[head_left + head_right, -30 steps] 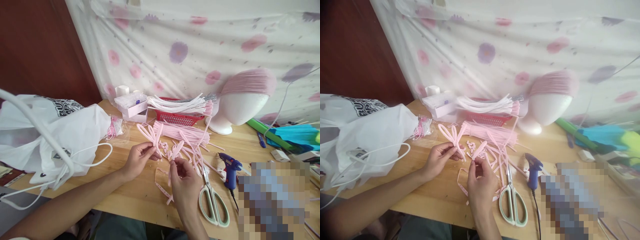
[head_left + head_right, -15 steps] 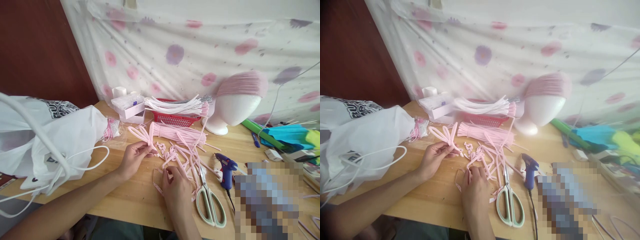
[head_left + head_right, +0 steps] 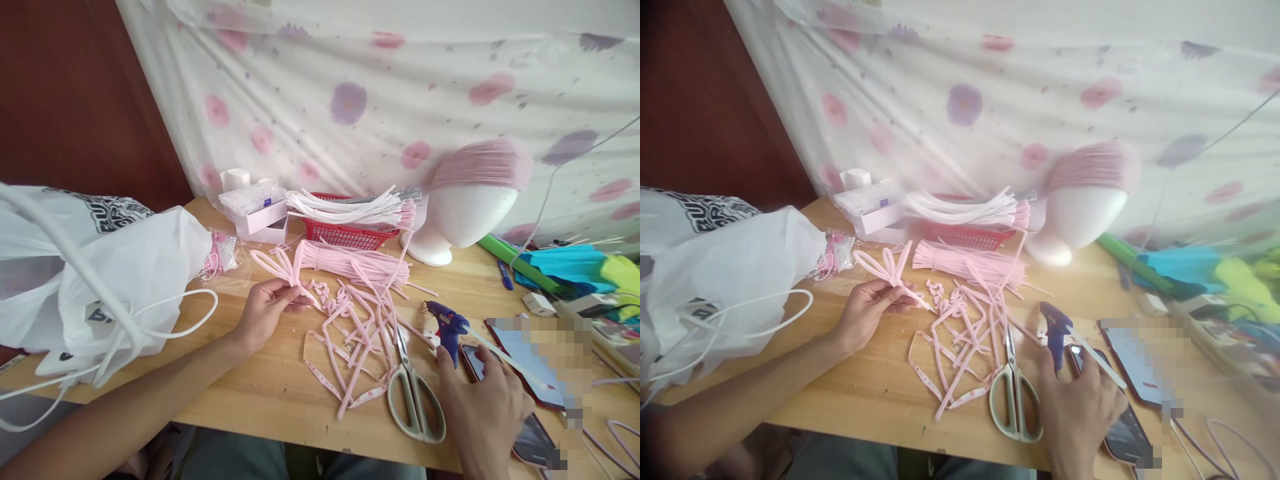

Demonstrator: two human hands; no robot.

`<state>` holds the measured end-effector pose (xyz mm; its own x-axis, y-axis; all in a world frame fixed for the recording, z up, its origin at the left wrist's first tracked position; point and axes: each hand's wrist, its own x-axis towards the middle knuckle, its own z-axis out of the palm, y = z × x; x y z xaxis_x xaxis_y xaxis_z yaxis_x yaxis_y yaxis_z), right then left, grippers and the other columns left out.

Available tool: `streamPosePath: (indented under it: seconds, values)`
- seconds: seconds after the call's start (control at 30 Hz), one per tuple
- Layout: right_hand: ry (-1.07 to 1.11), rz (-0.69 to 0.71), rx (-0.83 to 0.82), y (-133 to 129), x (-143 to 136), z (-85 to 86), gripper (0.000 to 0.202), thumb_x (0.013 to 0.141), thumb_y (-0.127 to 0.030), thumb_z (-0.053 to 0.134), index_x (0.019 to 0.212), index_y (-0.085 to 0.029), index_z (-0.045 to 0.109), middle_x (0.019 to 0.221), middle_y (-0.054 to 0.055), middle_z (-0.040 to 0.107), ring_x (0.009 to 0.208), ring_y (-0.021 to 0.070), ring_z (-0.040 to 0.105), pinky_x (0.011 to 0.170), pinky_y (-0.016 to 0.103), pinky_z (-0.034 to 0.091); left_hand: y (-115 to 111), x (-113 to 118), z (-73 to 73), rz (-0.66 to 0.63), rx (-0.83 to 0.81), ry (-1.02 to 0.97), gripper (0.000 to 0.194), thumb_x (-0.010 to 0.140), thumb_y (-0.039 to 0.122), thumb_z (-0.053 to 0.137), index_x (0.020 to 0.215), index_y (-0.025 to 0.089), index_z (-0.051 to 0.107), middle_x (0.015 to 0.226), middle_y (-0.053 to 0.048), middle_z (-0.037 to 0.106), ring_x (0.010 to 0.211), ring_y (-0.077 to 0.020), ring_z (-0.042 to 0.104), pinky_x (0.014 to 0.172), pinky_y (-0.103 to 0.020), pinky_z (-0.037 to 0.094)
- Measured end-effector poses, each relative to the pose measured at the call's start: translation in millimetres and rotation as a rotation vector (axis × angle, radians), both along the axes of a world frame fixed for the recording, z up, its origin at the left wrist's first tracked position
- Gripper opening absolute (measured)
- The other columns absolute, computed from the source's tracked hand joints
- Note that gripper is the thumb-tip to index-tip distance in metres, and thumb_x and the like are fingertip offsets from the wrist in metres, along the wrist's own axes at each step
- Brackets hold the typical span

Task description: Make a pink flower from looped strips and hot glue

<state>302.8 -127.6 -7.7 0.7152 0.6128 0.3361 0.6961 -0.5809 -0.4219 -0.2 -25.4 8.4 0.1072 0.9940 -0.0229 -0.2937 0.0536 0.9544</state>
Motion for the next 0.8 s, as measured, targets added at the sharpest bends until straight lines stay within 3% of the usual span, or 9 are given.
streamPosePath:
  seconds: [0.17,0.3,0.4,0.53,0.67,0.8]
  values:
    - [0.073,0.007,-0.125,13,7,12.1,0.065,0.08,-0.06,0.052,0.117,-0.01,0.071,0.105,0.022,0.073,0.105,0.0421,0.063,0.097,0.052,0.043,1,-2,4.2,0.018,0.037,0.064,0.04,0.071,0.048,0.083,0.09,0.014,0.076,0.09,-0.009,0.079,0.06,-0.0132,0.069,0.052,-0.021,0.052]
    - [0.062,0.01,-0.243,23,7,17.9,0.053,0.083,-0.061,0.049,0.101,-0.019,0.077,0.087,0.018,0.075,0.09,0.0421,0.067,0.081,0.051,0.046,3,-4,3.8,0.037,0.122,0.124,0.036,0.076,0.047,0.079,0.088,0.014,0.077,0.087,-0.008,0.079,0.048,-0.0063,0.051,0.044,-0.019,0.036]
    - [0.033,-0.012,-0.315,31,9,18.0,0.055,0.085,-0.061,0.045,0.101,-0.019,0.078,0.085,0.02,0.074,0.089,0.0423,0.068,0.081,0.052,0.045,5,-7,-1.7,0.072,0.196,0.169,0.027,0.08,0.041,0.077,0.087,0.015,0.078,0.08,-0.005,0.077,0.055,-0.0078,0.048,0.051,-0.019,0.038]
    - [0.026,-0.064,-0.381,39,9,17.4,0.054,0.087,-0.059,0.044,0.097,-0.018,0.078,0.09,0.021,0.074,0.093,0.0416,0.068,0.085,0.055,0.043,8,-8,-6.7,0.047,0.219,0.19,0.024,0.081,0.039,0.076,0.085,0.016,0.08,0.08,-0.005,0.076,0.071,-0.0136,0.06,0.067,-0.023,0.046]
    - [0.027,-0.067,-0.282,40,7,18.7,0.049,0.087,-0.051,0.045,0.093,-0.014,0.077,0.086,0.021,0.073,0.09,0.0404,0.067,0.086,0.054,0.044,8,-7,-4.4,0.056,0.207,0.194,0.03,0.077,0.044,0.079,0.085,0.015,0.08,0.082,-0.006,0.078,0.079,-0.0191,0.066,0.078,-0.028,0.051]
    - [-0.022,-0.046,-0.052,30,7,25.1,0.048,0.088,-0.048,0.046,0.091,-0.01,0.074,0.083,0.023,0.071,0.09,0.0415,0.066,0.084,0.052,0.046,7,-5,-2.3,0.059,0.206,0.172,0.034,0.074,0.047,0.081,0.084,0.015,0.078,0.083,-0.007,0.078,0.082,-0.0215,0.069,0.082,-0.031,0.053]
